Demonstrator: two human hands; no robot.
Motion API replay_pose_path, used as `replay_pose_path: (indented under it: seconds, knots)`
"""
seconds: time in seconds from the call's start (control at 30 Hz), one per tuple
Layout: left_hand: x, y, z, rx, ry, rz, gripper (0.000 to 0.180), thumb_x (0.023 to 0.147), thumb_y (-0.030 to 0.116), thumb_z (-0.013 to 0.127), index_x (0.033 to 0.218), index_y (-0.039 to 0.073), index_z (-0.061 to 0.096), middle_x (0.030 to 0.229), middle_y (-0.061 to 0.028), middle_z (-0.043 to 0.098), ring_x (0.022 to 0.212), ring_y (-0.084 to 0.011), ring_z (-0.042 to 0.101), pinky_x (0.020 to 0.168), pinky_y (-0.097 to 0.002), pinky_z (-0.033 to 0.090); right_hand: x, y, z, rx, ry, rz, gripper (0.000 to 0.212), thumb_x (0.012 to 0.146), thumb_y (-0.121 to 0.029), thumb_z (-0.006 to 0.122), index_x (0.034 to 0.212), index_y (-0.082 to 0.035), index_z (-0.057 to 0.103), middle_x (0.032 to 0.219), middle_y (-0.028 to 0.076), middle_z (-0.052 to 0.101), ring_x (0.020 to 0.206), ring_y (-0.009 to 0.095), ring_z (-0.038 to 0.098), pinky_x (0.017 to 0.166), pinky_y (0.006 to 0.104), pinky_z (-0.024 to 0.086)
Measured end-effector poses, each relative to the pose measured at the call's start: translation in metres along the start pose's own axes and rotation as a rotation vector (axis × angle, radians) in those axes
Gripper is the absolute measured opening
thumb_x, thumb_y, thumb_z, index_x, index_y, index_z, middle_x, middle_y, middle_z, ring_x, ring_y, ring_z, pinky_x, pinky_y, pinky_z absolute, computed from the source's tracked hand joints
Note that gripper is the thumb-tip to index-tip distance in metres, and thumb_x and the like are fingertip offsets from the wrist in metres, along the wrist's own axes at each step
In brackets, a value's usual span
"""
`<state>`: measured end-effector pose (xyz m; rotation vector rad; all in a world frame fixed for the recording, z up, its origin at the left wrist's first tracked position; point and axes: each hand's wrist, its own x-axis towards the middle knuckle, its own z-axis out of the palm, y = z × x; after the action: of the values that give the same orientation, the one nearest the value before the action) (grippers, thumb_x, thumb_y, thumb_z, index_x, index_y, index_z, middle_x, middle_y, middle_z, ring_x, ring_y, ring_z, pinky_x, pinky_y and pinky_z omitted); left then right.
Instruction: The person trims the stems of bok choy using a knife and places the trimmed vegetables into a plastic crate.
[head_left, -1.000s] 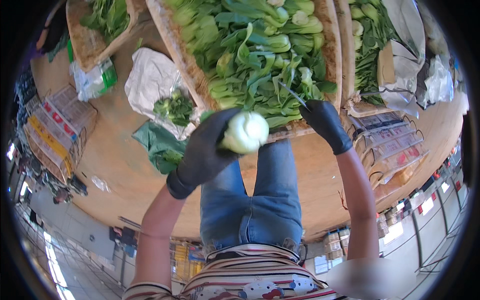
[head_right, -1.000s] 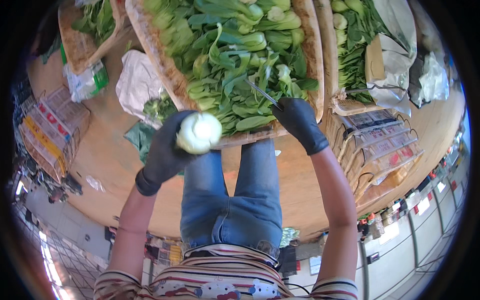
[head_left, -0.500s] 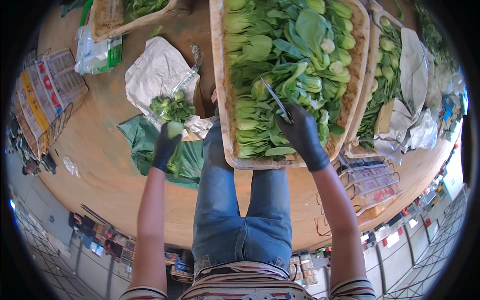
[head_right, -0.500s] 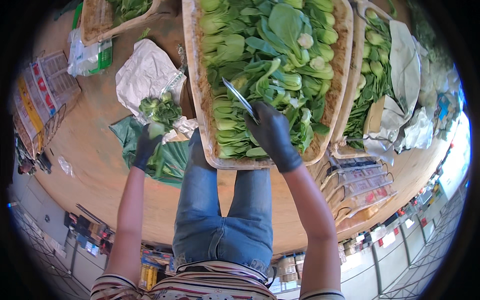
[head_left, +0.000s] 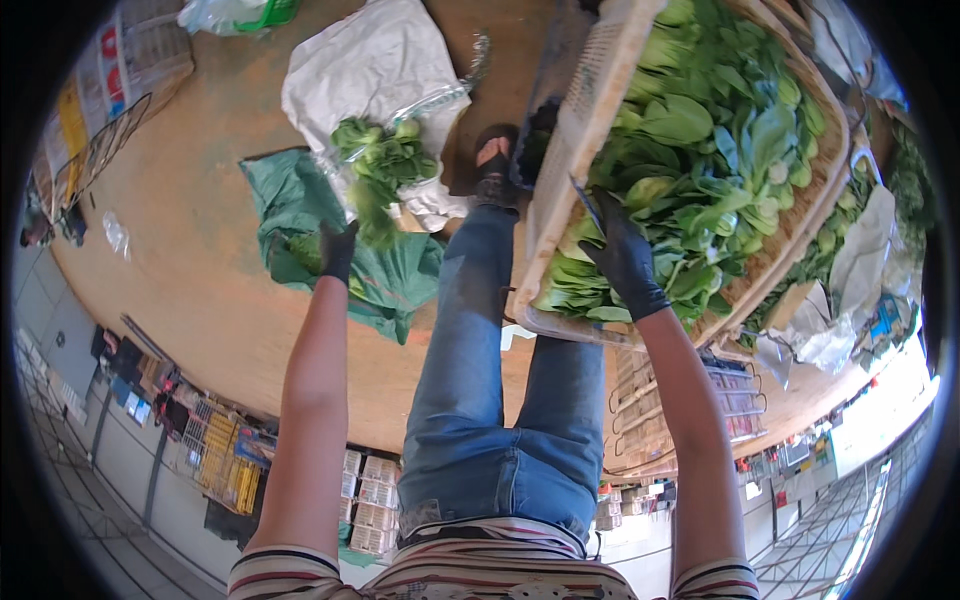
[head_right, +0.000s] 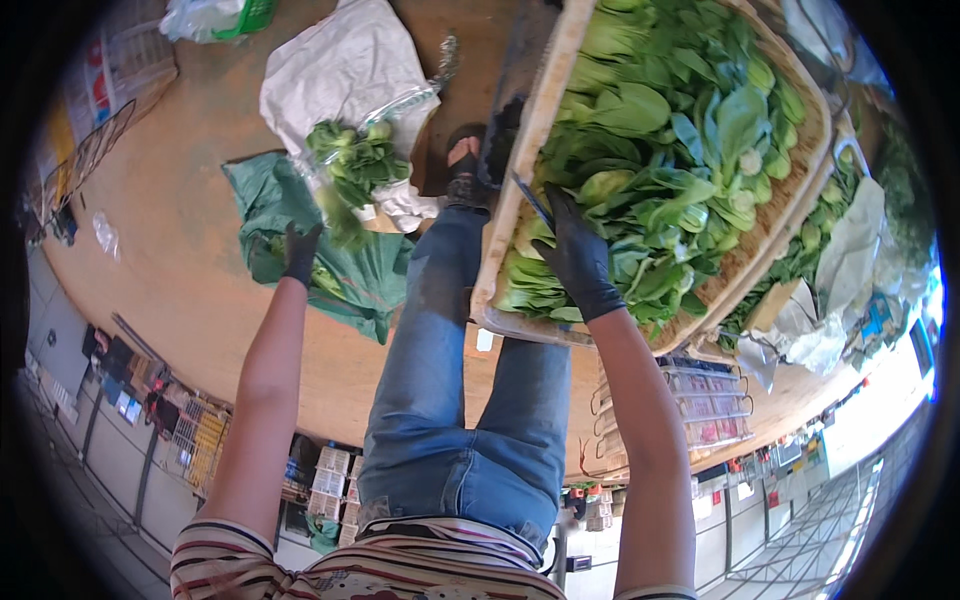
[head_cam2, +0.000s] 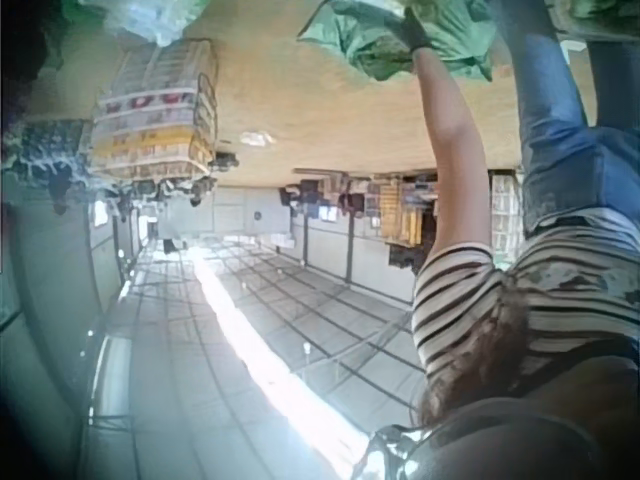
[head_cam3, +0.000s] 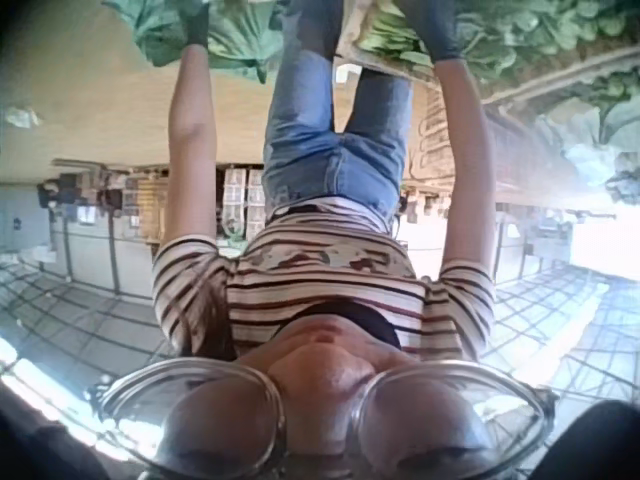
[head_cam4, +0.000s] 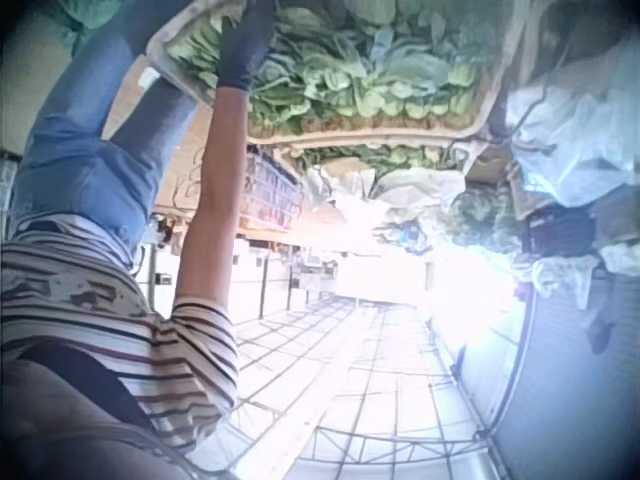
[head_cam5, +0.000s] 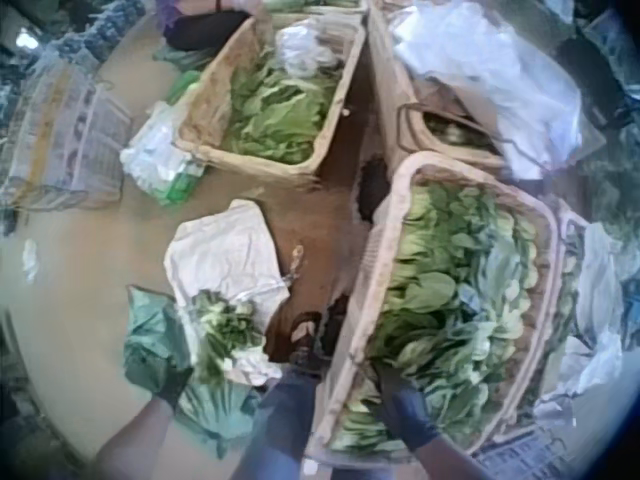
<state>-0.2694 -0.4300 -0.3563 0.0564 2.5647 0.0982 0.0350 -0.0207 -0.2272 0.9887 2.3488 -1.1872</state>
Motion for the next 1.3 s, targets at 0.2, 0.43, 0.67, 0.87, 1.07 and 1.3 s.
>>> replay_pose_path:
  seconds: [0.2, 0.43, 0.67, 0.87, 1.07, 1.3]
  knots:
    - [-0.062, 0.078, -0.021, -0.416, -0.284, 0.151, 0.051, 0.081, 0.024, 0.07, 0.12, -0.003, 0.052, 0.107, -0.0174, 0.063, 0.091, -0.0247, 0.063, 0.079, -0.034, 0.049, 0.007, -0.007, 0.008, -0.173, 0.072, -0.018, 0.076, 0.066, -0.014, 0.075, 0.134, -0.01, 0.04, 0.123, 0.014, 0.055, 0.102, 0.037, 0.057, 0.085, 0.0416, 0.048]
    - [-0.216, 0.25, -0.069, -0.561, -0.438, 0.65, 0.042, 0.082, 0.011, 0.066, 0.121, -0.001, 0.053, 0.115, -0.0137, 0.062, 0.108, -0.0224, 0.059, 0.094, -0.0332, 0.045, -0.034, 0.016, -0.04, 0.106, 0.016, 0.082, 0.072, 0.066, -0.011, 0.074, 0.131, -0.012, 0.044, 0.122, 0.013, 0.056, 0.102, 0.035, 0.059, 0.083, 0.0404, 0.051]
    - [-0.319, 0.36, -0.043, -0.577, -0.591, 0.91, 0.106, 0.062, 0.036, 0.084, 0.141, -0.002, 0.024, 0.137, -0.0231, 0.039, 0.124, -0.0408, 0.041, 0.105, -0.0459, 0.033, -0.113, 0.0, -0.116, 0.658, 0.481, 0.051, 0.075, 0.065, -0.001, 0.079, 0.13, 0.003, 0.042, 0.126, 0.014, 0.052, 0.115, 0.02, 0.053, 0.097, 0.0348, 0.044]
    - [-0.378, 0.42, -0.053, -0.617, -0.831, 0.899, 0.103, 0.054, 0.031, 0.089, 0.135, 0.001, 0.032, 0.126, -0.0164, 0.05, 0.116, -0.0312, 0.05, 0.1, -0.0419, 0.04, -0.198, 0.018, -0.166, 1.221, 0.403, 0.295, 0.062, 0.07, 0.002, 0.073, 0.127, 0.003, 0.047, 0.12, 0.012, 0.056, 0.101, 0.015, 0.058, 0.086, 0.0295, 0.049]
    - [-0.41, 0.45, -0.063, -0.763, -1.239, 0.552, 0.077, 0.063, 0.02, 0.087, 0.123, 0.005, 0.041, 0.114, -0.0078, 0.057, 0.106, -0.0164, 0.055, 0.091, -0.0325, 0.046, -0.233, 0.078, -0.206, 0.187, 0.385, -0.091, 0.017, 0.067, -0.009, 0.067, 0.069, -0.007, 0.051, 0.062, 0.008, 0.051, 0.054, 0.029, 0.055, 0.049, 0.0367, 0.045]
    - [-0.419, 0.457, -0.059, -0.356, -1.164, 0.858, 0.067, 0.065, 0.027, 0.085, 0.117, 0.004, 0.048, 0.104, -0.01, 0.063, 0.094, -0.0221, 0.063, 0.082, -0.034, 0.05, -0.24, 0.09, -0.204, 0.125, 0.342, -0.116, 0.014, 0.071, -0.02, 0.068, 0.071, -0.012, 0.056, 0.063, 0.006, 0.055, 0.056, 0.026, 0.059, 0.049, 0.0372, 0.046]
